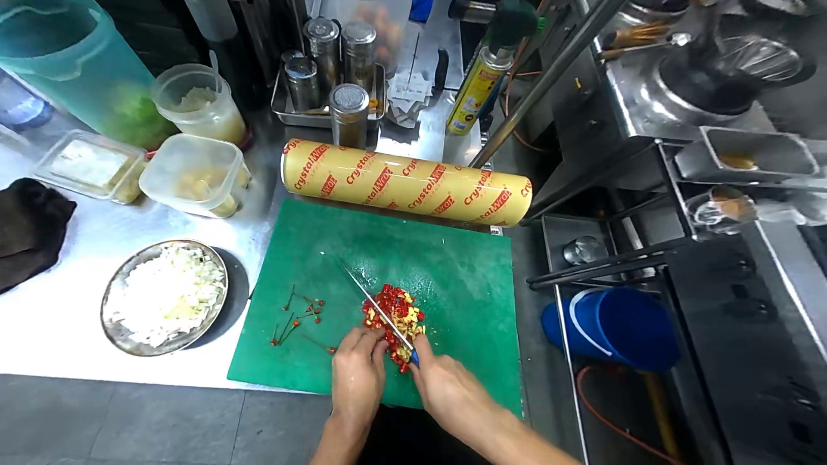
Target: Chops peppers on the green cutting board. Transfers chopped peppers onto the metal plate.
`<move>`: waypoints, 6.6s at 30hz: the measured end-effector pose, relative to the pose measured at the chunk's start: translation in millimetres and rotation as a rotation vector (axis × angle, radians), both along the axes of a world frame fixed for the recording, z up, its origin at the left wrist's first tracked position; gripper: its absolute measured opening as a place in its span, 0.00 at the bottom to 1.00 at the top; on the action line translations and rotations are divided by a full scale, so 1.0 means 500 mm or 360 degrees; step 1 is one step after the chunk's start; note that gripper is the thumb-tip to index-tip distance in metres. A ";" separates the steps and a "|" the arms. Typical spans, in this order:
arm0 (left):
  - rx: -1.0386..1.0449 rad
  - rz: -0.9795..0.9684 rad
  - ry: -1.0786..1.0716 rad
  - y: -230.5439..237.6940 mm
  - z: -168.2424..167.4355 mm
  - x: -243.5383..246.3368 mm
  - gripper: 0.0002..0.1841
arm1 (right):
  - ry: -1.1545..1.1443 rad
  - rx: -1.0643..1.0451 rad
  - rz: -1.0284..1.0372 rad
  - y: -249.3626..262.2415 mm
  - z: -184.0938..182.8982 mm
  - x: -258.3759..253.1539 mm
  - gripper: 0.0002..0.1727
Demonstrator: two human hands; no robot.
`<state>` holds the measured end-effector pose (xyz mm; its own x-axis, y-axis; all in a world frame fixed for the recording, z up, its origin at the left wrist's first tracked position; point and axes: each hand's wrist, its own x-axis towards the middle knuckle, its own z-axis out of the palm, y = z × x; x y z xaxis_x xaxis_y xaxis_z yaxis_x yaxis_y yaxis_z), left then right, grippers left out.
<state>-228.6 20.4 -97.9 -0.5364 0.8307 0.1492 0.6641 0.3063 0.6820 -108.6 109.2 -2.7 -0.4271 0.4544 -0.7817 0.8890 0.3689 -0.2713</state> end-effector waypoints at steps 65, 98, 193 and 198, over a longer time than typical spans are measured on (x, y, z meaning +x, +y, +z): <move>-0.0113 0.0095 -0.0119 0.040 0.035 -0.011 0.07 | 0.0020 0.0060 0.0020 0.019 -0.020 -0.005 0.21; -0.0062 -0.0644 0.0435 -0.022 0.018 -0.004 0.08 | 0.0188 0.0036 -0.0261 0.052 -0.029 0.094 0.24; -0.0070 -0.1000 -0.0016 0.380 0.058 -0.137 0.13 | 0.0139 0.0260 -0.0280 0.038 -0.006 0.058 0.19; -0.0309 -0.1173 0.0021 0.408 0.049 -0.111 0.14 | 0.0121 0.0435 -0.0280 0.064 -0.052 0.089 0.18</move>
<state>-284.0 224.4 -73.6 0.1681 0.9852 -0.0338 0.7511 -0.1058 0.6517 -64.0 141.0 -28.4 -0.3757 0.7149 -0.5897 0.9266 0.2797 -0.2513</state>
